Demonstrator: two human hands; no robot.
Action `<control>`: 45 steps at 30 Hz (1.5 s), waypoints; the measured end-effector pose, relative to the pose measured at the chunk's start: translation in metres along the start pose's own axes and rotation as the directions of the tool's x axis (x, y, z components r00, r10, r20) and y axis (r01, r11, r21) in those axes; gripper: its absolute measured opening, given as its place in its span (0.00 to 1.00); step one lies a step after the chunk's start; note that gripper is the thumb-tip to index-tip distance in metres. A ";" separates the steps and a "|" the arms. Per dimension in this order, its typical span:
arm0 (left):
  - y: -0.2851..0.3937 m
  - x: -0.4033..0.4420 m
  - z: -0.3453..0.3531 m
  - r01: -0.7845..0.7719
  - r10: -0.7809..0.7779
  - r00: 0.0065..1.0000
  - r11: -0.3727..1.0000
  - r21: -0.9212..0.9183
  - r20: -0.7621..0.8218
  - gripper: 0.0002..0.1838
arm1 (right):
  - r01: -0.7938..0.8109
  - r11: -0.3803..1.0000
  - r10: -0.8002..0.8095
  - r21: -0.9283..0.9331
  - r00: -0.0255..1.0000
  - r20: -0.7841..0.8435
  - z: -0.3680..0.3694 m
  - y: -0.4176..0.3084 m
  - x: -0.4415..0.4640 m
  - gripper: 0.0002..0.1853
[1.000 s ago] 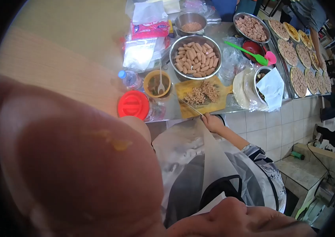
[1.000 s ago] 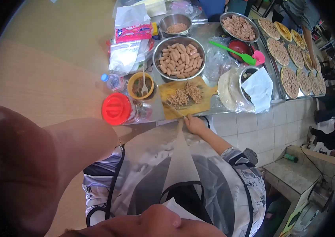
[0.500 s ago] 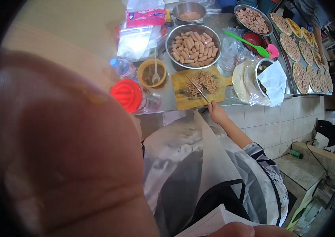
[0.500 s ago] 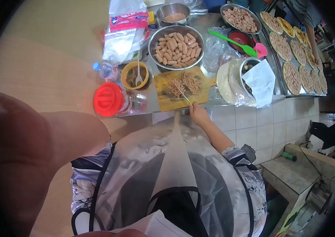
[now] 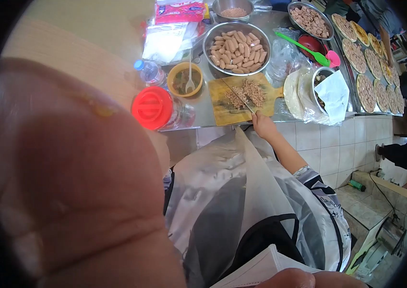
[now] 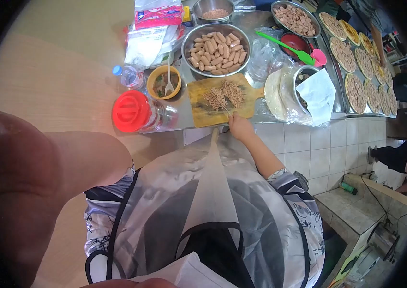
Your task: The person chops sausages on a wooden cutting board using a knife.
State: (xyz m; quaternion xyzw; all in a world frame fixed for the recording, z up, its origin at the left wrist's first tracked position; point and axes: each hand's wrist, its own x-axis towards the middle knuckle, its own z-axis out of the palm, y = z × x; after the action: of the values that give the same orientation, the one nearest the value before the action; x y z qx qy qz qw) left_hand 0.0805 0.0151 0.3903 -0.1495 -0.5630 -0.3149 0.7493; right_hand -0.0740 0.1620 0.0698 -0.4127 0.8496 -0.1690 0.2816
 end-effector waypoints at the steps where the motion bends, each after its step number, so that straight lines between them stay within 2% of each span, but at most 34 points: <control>1: -0.032 0.000 0.001 -0.002 0.002 1.000 1.000 0.003 0.001 0.23 | -0.001 1.000 0.001 0.002 1.000 0.005 0.005 0.001 -0.001 0.17; 2: 0.004 0.002 -0.004 -0.002 0.002 1.000 1.000 0.006 0.000 0.23 | 0.002 1.000 -0.003 -0.003 1.000 -0.023 0.011 0.004 -0.003 0.16; 5: -0.024 -0.003 -0.001 -0.005 0.005 1.000 1.000 0.017 -0.003 0.23 | -0.002 1.000 0.001 -0.014 0.998 -0.056 0.022 0.011 0.000 0.15; 10: -0.020 -0.002 -0.002 -0.022 0.022 1.000 1.000 0.018 0.004 0.23 | 0.051 0.998 -0.049 0.024 0.995 -0.085 0.027 0.022 0.010 0.15; 15: -0.019 0.003 0.001 -0.078 0.077 0.997 0.997 0.013 0.009 0.23 | 0.024 0.999 -0.024 0.027 1.000 0.018 0.013 0.004 -0.002 0.17; 19: -0.024 0.000 0.010 -0.098 0.098 0.995 0.995 0.013 0.007 0.23 | -0.030 1.000 0.030 0.007 1.000 0.000 0.023 0.005 0.004 0.17; 21: -0.019 -0.003 0.014 -0.089 0.088 0.996 0.996 0.012 0.010 0.23 | 0.049 0.998 -0.047 0.032 0.998 -0.047 0.026 0.006 0.011 0.17; 28: -0.004 0.010 -0.008 -0.132 0.131 0.991 0.991 0.016 0.010 0.23 | 0.096 0.995 -0.095 0.016 0.995 -0.015 0.013 -0.001 0.001 0.16; 33: 0.001 0.013 -0.014 -0.150 0.150 0.989 0.988 0.022 0.007 0.23 | -0.045 0.998 0.047 -0.043 0.998 0.039 0.017 -0.005 -0.006 0.16; 40: 0.017 0.012 -0.010 -0.200 0.200 0.980 0.979 0.027 -0.005 0.23 | 0.076 0.997 -0.077 0.010 0.997 0.008 0.017 0.001 0.007 0.17; 45: 0.020 0.010 -0.007 -0.221 0.222 0.975 0.975 0.038 -0.014 0.23 | -0.002 0.999 0.003 -0.036 1.000 0.028 0.023 0.000 -0.007 0.17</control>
State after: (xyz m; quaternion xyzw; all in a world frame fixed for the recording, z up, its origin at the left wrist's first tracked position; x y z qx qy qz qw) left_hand 0.1007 0.0232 0.4002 -0.1947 -0.5416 -0.2206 0.7875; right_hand -0.0564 0.1666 0.0537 -0.4189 0.8490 -0.1473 0.2863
